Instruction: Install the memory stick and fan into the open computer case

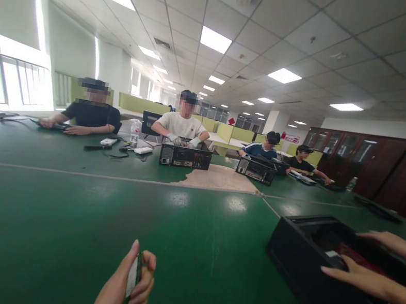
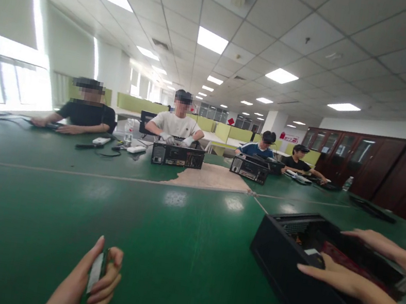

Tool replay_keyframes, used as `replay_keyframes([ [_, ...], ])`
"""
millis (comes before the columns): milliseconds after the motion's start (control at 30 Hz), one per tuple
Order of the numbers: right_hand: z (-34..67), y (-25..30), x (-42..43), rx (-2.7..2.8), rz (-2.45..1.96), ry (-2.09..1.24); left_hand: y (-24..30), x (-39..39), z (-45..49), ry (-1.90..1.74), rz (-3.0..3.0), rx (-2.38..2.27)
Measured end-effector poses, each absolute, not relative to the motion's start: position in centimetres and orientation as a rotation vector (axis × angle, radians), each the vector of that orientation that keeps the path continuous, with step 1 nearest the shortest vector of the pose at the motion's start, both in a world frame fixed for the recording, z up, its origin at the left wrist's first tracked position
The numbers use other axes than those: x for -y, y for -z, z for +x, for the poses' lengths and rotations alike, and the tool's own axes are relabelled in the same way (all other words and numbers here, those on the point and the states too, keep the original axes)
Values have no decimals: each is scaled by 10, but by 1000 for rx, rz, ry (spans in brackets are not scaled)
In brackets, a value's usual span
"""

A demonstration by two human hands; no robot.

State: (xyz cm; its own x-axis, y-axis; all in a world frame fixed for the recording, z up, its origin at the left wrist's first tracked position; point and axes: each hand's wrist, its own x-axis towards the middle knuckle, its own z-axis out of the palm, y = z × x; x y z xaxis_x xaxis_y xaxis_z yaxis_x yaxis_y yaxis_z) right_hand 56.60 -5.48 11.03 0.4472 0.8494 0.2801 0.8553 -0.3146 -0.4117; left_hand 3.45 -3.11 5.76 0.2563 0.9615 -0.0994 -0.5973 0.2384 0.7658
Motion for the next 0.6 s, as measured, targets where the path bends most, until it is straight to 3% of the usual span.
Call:
replay_keyframes([
  [67, 498, -117, 52, 1628, -2210, -404, -62, 30, 29, -1183, 724, -653],
  [167, 388, -143, 49, 1884, -2061, -561, -82, 30, 19, -1211, 947, -755],
  [233, 336, -157, 47, 1982, -1800, -966, -104, 30, 12, -1226, 1279, -916],
  [300, 311, -162, 47, 2008, -1674, -1147, -129, 29, 5, -1175, 1728, -1081],
  [467, 315, -145, 65, 2355, -1715, -672, -174, 26, 12, -697, 2556, -1236],
  [600, 310, -142, 74, 2452, -1756, -484, -173, 22, 31, -367, 2795, -891],
])
